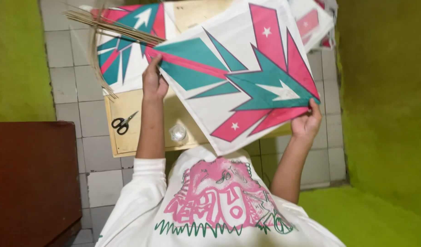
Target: Assembling kites by applying glue to bamboo frames and attaching pre-cut paper.
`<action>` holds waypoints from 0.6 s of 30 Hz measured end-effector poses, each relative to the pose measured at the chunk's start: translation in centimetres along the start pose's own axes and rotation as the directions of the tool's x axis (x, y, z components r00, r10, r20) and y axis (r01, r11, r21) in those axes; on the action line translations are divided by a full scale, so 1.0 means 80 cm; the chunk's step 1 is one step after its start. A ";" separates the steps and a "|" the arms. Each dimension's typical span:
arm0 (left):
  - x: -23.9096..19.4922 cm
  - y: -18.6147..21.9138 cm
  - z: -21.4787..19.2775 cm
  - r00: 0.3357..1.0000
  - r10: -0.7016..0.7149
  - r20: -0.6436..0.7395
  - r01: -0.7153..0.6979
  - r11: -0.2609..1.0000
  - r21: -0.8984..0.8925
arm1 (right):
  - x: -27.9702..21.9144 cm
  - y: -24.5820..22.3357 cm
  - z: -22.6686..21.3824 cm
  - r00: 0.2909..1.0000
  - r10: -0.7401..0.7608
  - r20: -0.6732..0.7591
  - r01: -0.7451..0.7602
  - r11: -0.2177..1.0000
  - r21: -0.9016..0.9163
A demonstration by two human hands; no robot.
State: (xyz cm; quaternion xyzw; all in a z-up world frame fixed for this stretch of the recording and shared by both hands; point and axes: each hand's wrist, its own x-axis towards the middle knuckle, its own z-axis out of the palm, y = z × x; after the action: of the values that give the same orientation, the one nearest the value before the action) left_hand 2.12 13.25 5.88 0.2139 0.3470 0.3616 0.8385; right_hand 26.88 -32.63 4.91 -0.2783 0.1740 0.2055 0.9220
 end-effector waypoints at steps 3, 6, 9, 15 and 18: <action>0.004 -0.009 0.033 1.000 -0.023 0.020 0.023 1.000 0.010 | 0.000 0.004 -0.034 1.000 -0.011 0.014 0.012 0.997 -0.074; 0.030 -0.025 0.047 0.994 -0.110 0.005 0.110 0.994 0.010 | -0.027 0.001 -0.046 0.994 -0.094 -0.052 0.081 0.976 -0.204; 0.005 -0.020 0.080 0.963 -0.165 -0.212 0.186 0.979 0.084 | -0.080 -0.002 -0.062 1.000 0.026 0.016 -0.021 0.970 -0.241; 0.010 -0.046 0.125 0.976 -0.171 -0.137 0.210 0.908 0.363 | -0.142 -0.003 -0.115 0.970 0.197 -0.142 -0.238 0.889 -0.391; 0.034 -0.067 0.140 0.963 -0.268 -0.039 0.252 0.832 0.494 | -0.157 -0.004 -0.151 0.946 0.253 -0.201 -0.320 0.829 -0.459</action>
State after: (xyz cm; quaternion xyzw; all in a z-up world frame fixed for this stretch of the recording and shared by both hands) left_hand 14.20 10.62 8.89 0.3779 0.4405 0.1400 0.8022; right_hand 13.77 -43.50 1.04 -0.4843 0.2171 0.3597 0.7674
